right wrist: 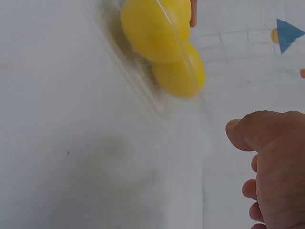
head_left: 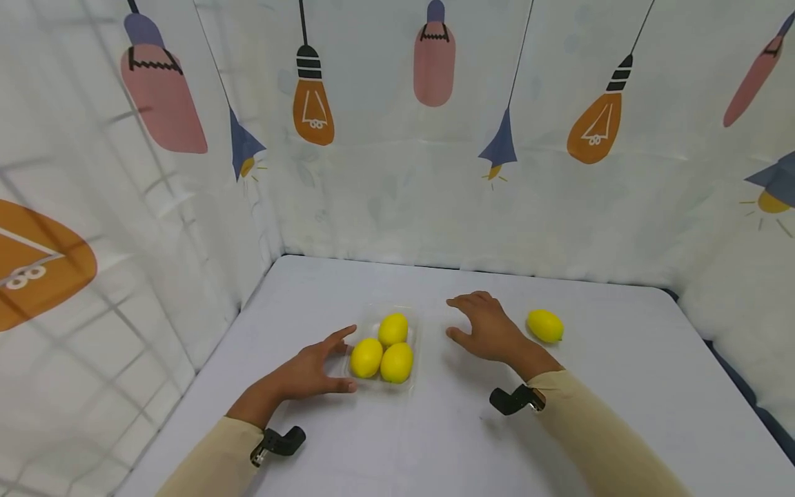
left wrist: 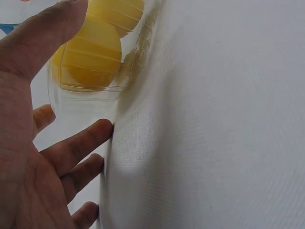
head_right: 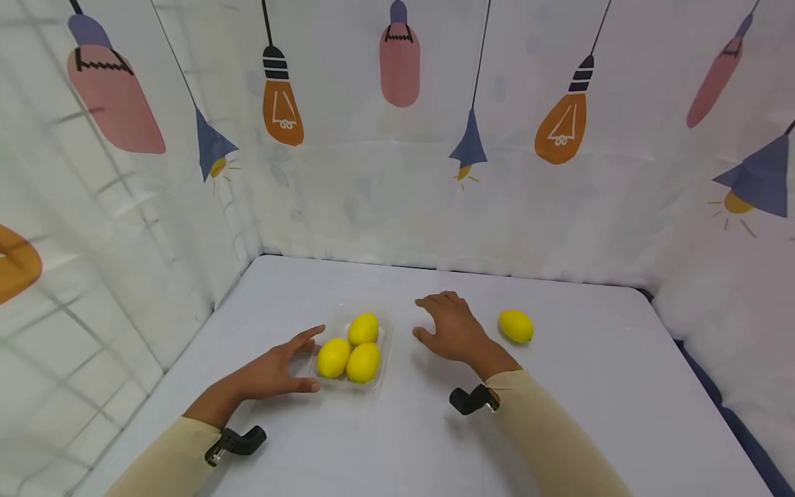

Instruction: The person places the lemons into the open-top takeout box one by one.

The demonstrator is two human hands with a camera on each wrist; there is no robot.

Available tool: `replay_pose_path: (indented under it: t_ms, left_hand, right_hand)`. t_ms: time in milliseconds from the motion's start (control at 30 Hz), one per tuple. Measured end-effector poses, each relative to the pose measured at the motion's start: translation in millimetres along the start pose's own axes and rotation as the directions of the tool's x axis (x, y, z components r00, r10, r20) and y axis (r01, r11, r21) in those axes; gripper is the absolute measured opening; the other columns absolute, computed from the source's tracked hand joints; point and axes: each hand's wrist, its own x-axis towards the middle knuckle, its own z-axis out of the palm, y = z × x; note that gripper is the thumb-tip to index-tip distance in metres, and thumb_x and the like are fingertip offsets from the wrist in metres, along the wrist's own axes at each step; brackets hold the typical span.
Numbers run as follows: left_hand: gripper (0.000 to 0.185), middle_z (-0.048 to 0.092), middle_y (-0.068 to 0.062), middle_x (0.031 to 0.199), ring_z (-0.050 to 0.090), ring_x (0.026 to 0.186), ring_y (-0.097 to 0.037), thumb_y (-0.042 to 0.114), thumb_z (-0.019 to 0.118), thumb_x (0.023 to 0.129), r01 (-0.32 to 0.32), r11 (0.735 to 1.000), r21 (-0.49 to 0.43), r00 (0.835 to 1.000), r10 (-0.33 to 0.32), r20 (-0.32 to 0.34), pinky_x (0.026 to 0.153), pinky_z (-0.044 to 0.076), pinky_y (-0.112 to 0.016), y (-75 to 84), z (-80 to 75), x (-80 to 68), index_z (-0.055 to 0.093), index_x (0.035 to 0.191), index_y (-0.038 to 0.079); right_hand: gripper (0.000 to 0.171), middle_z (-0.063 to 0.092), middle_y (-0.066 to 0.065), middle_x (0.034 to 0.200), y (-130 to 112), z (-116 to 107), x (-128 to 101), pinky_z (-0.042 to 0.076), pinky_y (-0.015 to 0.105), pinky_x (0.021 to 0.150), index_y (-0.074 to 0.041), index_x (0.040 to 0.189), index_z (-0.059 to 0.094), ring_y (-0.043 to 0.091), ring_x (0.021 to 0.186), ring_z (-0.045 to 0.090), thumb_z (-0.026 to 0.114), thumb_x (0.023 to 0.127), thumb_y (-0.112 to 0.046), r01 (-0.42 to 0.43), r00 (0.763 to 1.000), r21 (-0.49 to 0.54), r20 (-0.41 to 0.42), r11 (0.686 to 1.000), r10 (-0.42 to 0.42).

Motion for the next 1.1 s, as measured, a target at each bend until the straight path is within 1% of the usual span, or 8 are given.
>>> replay_pose_path:
  t_ms: [200,333,433,667,867,1100]
  left_hand:
    - [0.105,0.057,-0.006,0.144,0.040,0.143,-0.037,0.057,0.084,0.079,0.003,1.000,0.011,1.000,-0.003,-0.009,0.112,0.028,-0.068,-2.1,0.3,1.1,0.025,0.163,0.033]
    - [0.104,0.057,-0.006,0.144,0.040,0.143,-0.038,0.056,0.084,0.080,0.003,1.000,0.009,1.000,-0.003,-0.009,0.112,0.028,-0.068,-2.2,-0.2,1.1,0.024,0.162,0.036]
    - [0.104,0.057,-0.006,0.144,0.040,0.143,-0.038,0.056,0.084,0.080,-0.001,1.000,0.003,1.000,0.001,-0.010,0.112,0.028,-0.068,-1.2,-0.4,0.9,0.024,0.163,0.036]
    - [0.104,0.056,-0.006,0.145,0.039,0.143,-0.039,0.055,0.084,0.080,0.005,1.000,-0.004,1.000,-0.005,-0.007,0.112,0.027,-0.069,-2.0,1.2,0.7,0.024,0.163,0.034]
    - [0.104,0.056,-0.007,0.145,0.039,0.143,-0.039,0.055,0.084,0.080,0.008,1.000,-0.014,1.000,-0.008,-0.006,0.112,0.026,-0.070,-2.1,2.0,-0.6,0.024,0.163,0.034]
    - [0.105,0.057,-0.005,0.144,0.039,0.144,-0.036,0.056,0.085,0.079,0.014,1.000,-0.009,1.000,-0.014,-0.014,0.114,0.026,-0.067,-2.2,1.9,-0.6,0.025,0.162,0.037]
  right_hand:
    - [0.060,0.056,0.008,0.146,27.7,-10.0,-17.7,0.031,0.057,0.115,-0.011,0.146,0.057,0.033,0.136,0.043,0.075,0.094,-0.035,-0.012,1.000,-0.007,-0.028,1.000,0.012]
    - [0.059,0.056,0.010,0.145,42.6,-16.1,-27.1,0.031,0.059,0.114,-0.010,0.145,0.057,0.035,0.136,0.042,0.076,0.093,-0.031,-0.027,0.998,0.002,-0.051,1.000,0.027]
    - [0.058,0.056,0.011,0.145,51.4,-20.0,-32.5,0.031,0.059,0.113,-0.009,0.145,0.057,0.036,0.136,0.042,0.075,0.093,-0.030,-0.035,0.998,0.005,-0.061,0.999,0.035]
    - [0.056,0.057,0.014,0.143,65.3,-25.1,-43.5,0.031,0.061,0.111,-0.006,0.143,0.058,0.040,0.134,0.042,0.075,0.094,-0.026,-0.022,0.995,0.009,-0.099,1.000,0.023]
    - [0.057,0.055,0.017,0.144,77.5,-30.0,-51.9,0.028,0.063,0.111,-0.005,0.144,0.056,0.042,0.136,0.039,0.074,0.094,-0.026,-0.069,0.993,0.041,-0.090,0.997,0.072]
    - [0.058,0.053,0.022,0.144,97.2,-32.8,-60.7,0.027,0.066,0.111,-0.003,0.145,0.054,0.046,0.135,0.038,0.073,0.094,-0.023,-0.113,0.990,0.036,-0.085,0.993,0.115]
